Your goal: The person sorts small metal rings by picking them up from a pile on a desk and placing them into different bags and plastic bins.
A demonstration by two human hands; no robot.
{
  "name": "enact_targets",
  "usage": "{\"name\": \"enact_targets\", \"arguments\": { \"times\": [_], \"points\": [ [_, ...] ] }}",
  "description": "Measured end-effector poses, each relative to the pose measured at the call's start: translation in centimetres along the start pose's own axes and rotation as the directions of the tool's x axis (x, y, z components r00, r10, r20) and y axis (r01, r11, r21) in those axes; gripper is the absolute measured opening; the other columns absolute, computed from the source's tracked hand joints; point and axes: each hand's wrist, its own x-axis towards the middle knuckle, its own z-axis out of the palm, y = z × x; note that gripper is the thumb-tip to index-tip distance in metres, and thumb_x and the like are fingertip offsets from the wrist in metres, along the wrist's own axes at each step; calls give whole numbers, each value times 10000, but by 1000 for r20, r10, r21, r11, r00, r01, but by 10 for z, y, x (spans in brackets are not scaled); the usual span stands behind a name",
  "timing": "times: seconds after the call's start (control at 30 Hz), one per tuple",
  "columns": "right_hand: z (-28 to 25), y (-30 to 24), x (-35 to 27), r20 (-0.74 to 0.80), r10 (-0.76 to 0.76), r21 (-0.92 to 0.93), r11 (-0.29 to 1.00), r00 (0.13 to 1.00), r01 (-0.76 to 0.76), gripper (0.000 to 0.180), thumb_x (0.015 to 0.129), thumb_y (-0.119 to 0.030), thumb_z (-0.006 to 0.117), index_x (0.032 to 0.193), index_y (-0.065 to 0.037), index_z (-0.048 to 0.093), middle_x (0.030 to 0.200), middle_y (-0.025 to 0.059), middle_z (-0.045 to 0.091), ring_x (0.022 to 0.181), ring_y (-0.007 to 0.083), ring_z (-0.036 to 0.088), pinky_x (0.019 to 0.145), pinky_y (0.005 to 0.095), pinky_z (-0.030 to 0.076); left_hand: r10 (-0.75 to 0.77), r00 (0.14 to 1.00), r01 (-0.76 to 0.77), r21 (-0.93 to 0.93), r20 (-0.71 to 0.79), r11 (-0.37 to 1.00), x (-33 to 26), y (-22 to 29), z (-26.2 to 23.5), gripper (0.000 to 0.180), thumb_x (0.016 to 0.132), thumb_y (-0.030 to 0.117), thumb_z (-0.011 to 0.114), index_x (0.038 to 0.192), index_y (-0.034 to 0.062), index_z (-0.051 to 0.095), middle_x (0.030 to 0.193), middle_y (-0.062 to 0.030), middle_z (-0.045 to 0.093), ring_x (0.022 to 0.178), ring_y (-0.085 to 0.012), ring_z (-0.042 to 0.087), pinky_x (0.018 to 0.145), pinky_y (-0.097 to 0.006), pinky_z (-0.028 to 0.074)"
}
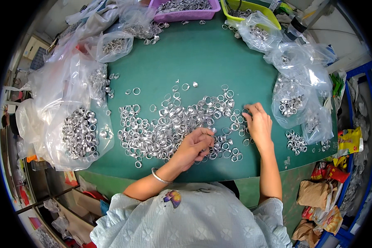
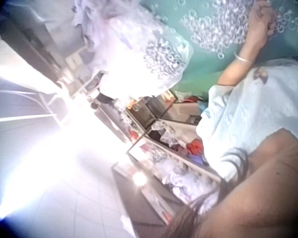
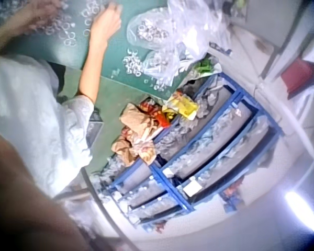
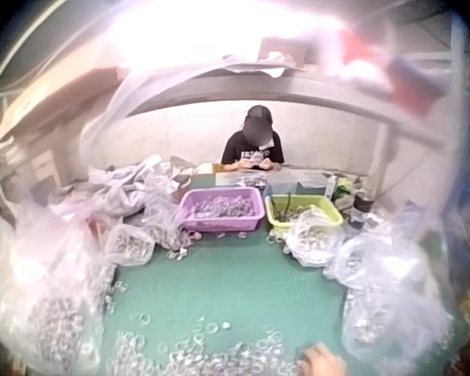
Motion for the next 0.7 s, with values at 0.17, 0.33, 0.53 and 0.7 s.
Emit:
{"name": "enact_targets", "arguments": {
  "times": [0.17,0.33,0.53,0.7],
  "points": [
    [15,-5,7,1,-11,-51,999,1000,12,81,779,-110,640,823,-50,608,915,98,585,702,350,604,614,456,467,-64,993,69,-50,97,996,5,-9,-3,275,803,-45,458,1051,40,541,872,-24,521,569,-58,385,414,-168,225],
    [-17,10,-14,-189,29,180,984,982,6,55,771,-49,629,797,-15,595,798,131,600,717,346,590,630,412,461,-60,995,63,-39,84,997,1,-12,-4,240,807,-39,464,1024,25,545,862,-31,520,579,-63,391,412,-158,247],
    [-55,96,-86,-333,349,-79,915,876,-395,57,775,-63,637,809,-26,610,766,136,624,717,318,614,630,409,474,-56,993,66,-101,101,993,-2,-12,-4,308,759,-106,481,1031,30,534,925,-23,519,646,-64,410,441,-147,243],
    [-54,96,-92,-347,429,27,893,834,-448,117,785,-96,658,884,-42,629,704,109,613,605,293,567,568,362,447,209,977,-214,336,50,917,-4,-12,-8,274,801,-91,492,1035,26,574,901,-44,533,682,-94,469,467,-195,325]
  ]
}}
